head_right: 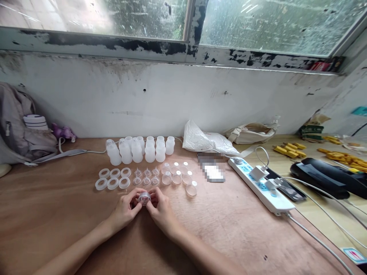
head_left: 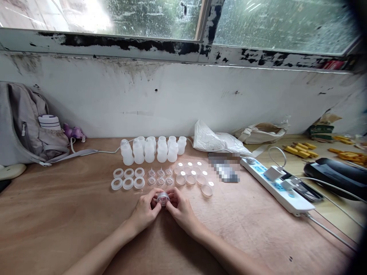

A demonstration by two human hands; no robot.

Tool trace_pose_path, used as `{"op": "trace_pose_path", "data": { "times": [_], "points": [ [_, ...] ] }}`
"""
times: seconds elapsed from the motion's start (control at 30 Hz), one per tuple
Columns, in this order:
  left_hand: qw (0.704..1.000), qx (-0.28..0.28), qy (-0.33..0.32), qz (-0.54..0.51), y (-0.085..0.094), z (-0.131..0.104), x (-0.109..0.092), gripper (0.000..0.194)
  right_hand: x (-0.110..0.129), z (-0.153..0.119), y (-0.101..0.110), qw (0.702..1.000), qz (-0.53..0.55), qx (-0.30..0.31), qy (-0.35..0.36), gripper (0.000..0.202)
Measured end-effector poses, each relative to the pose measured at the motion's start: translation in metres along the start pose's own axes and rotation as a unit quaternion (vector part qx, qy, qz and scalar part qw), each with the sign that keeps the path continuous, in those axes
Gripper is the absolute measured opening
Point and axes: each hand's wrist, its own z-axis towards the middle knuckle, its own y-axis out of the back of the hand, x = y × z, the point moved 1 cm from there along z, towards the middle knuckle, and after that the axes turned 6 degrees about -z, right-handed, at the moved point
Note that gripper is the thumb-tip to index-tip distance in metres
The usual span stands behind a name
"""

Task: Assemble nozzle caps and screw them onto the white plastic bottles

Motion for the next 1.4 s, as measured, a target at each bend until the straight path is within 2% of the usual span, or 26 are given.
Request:
{"op": "trace_pose_path", "data": {
  "times": [0.27,0.5,0.63,0.8,1.4],
  "points": [
    [0.999,-0.004,0.014,0.034,0.0,-0.0008,0.0016,0.021,-0.001,-0.0014,-0.0034,0.999,-0.029,-0.022,-0.004,0.003],
    [1.0,-0.009,0.007,0.022,-0.0011,-0.0013,-0.0027,0.023,0.0001,-0.0007,-0.0042,0.997,-0.063,-0.048,-0.01,0.007],
    [0.999,-0.005,0.014,-0.03,-0.0001,-0.0011,-0.0041,0.023,0.0035,-0.0002,-0.0031,0.998,-0.047,-0.036,-0.017,0.002],
    [0.996,0.005,0.027,-0.083,0.0011,-0.0022,-0.0076,0.021,0.0051,-0.0013,-0.0017,0.998,-0.054,-0.032,-0.016,0.01],
    [0.997,-0.004,0.023,-0.076,-0.0027,-0.0028,-0.0062,0.017,-0.0005,-0.0005,-0.003,0.998,-0.048,-0.035,-0.025,0.014]
  ]
}}
